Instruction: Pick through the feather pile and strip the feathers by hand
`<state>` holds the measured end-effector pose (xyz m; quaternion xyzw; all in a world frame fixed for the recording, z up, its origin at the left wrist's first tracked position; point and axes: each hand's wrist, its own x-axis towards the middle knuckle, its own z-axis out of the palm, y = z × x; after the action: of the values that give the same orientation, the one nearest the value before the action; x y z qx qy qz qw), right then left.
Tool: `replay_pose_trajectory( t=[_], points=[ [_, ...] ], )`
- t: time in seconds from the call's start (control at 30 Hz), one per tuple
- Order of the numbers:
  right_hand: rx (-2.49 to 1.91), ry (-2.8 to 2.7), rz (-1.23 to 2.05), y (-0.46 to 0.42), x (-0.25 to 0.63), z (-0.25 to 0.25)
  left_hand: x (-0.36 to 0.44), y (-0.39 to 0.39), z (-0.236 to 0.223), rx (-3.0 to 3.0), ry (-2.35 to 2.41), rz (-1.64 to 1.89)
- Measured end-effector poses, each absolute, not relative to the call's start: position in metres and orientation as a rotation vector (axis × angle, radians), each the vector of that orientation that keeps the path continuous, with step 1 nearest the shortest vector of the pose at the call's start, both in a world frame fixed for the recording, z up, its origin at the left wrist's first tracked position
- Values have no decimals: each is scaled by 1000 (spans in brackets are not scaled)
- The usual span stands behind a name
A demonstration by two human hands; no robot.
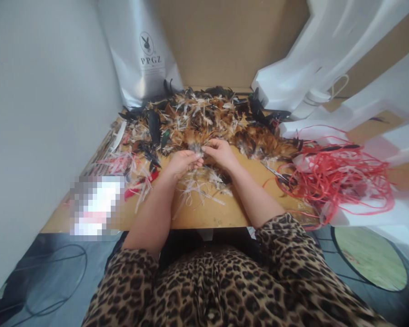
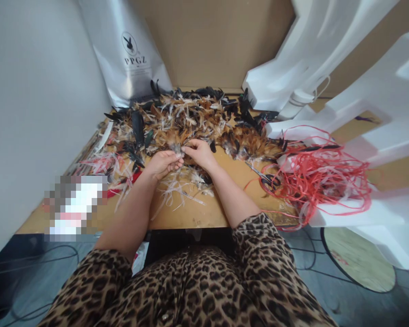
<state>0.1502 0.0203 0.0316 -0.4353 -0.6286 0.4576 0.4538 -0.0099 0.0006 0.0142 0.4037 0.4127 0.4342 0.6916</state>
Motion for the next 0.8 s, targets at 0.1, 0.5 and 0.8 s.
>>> replay_pose_trajectory(
  t=[0.1, 0.5, 0.8],
  points=[
    [-1057, -1458, 1175, 23, 149, 28, -10, 1, 17, 920, 933, 1022],
    [-1155, -2373, 561, 19, 154, 18, -25, 15, 11, 724, 888, 1350],
    [-1127, -2697, 137, 11, 137, 16, -22, 14, 13, 708, 916, 1356]
  ],
)
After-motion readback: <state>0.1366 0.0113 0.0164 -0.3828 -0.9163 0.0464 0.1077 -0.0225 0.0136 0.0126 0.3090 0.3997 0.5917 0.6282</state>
